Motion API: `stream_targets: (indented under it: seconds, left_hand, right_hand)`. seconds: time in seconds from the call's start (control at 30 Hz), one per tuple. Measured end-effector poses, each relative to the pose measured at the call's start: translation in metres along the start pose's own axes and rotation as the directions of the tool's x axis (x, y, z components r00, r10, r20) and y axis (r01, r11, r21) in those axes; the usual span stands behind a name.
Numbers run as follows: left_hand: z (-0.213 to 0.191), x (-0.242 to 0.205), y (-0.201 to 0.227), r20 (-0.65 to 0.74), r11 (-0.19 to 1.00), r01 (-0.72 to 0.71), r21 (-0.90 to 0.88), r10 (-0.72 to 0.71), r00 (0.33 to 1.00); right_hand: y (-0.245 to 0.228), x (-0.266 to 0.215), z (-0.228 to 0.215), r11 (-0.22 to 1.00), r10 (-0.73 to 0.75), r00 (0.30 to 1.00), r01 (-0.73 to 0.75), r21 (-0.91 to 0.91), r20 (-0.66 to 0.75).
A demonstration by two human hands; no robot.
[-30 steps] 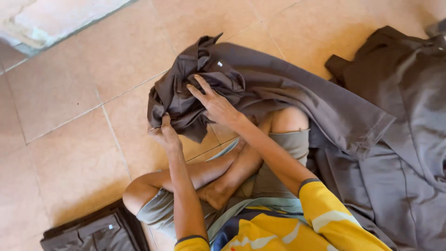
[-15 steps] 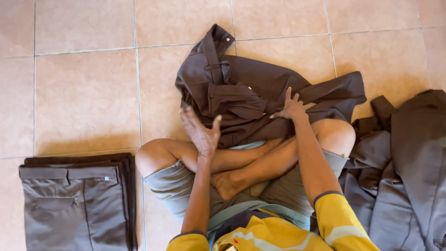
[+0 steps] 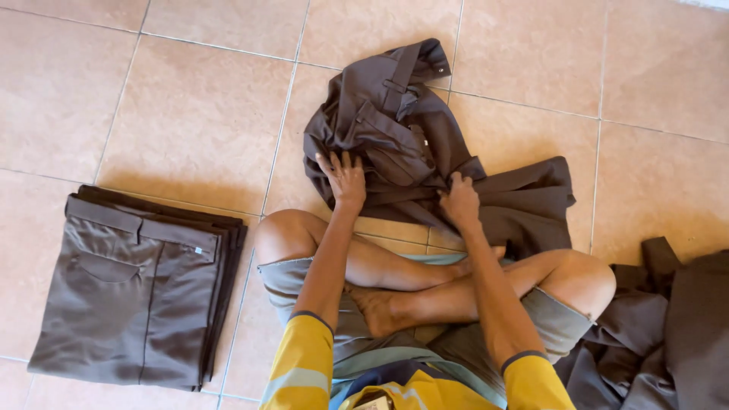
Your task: Folding a pair of brown pants and placing them on a stack
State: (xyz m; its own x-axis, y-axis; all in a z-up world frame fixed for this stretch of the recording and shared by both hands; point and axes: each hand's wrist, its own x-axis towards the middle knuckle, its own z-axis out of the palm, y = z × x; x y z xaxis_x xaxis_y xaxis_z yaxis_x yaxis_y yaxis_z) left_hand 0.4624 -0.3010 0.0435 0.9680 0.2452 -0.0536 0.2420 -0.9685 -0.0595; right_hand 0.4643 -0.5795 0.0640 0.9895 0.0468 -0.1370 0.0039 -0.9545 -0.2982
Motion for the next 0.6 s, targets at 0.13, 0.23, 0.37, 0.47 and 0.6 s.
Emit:
stream_targets:
  seconds: [0.13, 0.23, 0.37, 0.47, 0.6]
  left_hand:
    - [-0.028, 0.003, 0.03, -0.501, 0.977, 0.192, -0.096, -0.214, 0.839]
    - [-0.068, -0.01, 0.069, 0.097, 0.712, 0.232, -0.663, -0.226, 0.969]
    - [-0.023, -0.002, 0.081, 0.194, 0.707, 0.401, -0.582, -0.359, 0.913]
    - [0.016, 0.013, 0.076, 0.129, 0.752, 0.407, -0.519, -0.402, 0.906]
    - [0.037, 0.012, 0.054, 0.046, 0.853, 0.289, -0.434, -0.299, 0.953]
  right_hand:
    - [-0.068, -0.005, 0.05, 0.999, 0.05, 0.991, -0.048, 0.023, -0.121]
    - [-0.084, -0.011, 0.101, 0.97, 0.127, 0.992, -0.127, 0.206, 0.011]
    - [-0.084, -0.051, 0.144, 0.525, -0.008, 0.937, -0.294, 0.798, 0.35]
    - [-0.045, -0.073, 0.229, -0.028, -0.252, 0.849, -0.486, 0.873, 0.465]
    - [-0.11, -0.116, 0.03, 0.811, -0.539, 0.828, 0.461, 0.36, 0.155]
